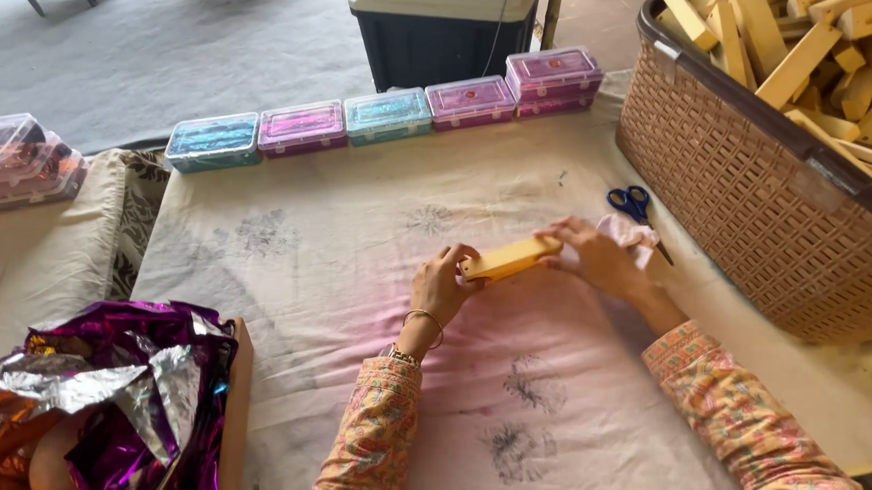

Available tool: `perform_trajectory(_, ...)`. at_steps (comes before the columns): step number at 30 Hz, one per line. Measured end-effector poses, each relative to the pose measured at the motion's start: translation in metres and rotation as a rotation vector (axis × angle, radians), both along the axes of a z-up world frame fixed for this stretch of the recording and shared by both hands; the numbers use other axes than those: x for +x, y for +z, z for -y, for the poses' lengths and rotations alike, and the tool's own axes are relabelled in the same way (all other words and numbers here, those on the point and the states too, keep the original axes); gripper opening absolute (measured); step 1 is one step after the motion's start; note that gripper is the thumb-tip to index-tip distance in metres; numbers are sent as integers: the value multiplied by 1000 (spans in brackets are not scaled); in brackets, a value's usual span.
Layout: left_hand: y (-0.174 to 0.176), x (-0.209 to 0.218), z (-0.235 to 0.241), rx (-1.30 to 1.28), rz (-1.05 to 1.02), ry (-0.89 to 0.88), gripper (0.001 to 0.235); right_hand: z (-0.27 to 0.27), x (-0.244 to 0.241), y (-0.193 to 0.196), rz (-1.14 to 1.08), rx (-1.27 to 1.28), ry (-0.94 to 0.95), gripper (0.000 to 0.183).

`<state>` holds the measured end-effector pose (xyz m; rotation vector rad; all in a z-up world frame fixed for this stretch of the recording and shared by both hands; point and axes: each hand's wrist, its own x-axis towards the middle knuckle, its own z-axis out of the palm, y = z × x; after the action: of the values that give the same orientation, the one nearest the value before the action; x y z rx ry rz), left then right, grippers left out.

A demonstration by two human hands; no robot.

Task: The person places purple foil-wrapped items into a clear plastic container and closes it. They then retrieve two wooden blocks from a basket and wipe them with a cloth.

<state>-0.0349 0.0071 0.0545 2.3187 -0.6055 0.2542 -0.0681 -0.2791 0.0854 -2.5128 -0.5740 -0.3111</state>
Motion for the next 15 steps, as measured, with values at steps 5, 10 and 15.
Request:
perform_trajectory(5, -8, -18, -2, -168, -288, 24, 45, 43, 1, 16, 244, -9, -245, 42)
perform_trajectory(10, -13, -17, -26, -6, -394, 62, 48, 81, -18, -34, -43, -285, -373, 51)
perform_trajectory(15, -32, -17, -29, 50, -66, 209, 46, 83, -51, -25, -266, -518, -491, 54)
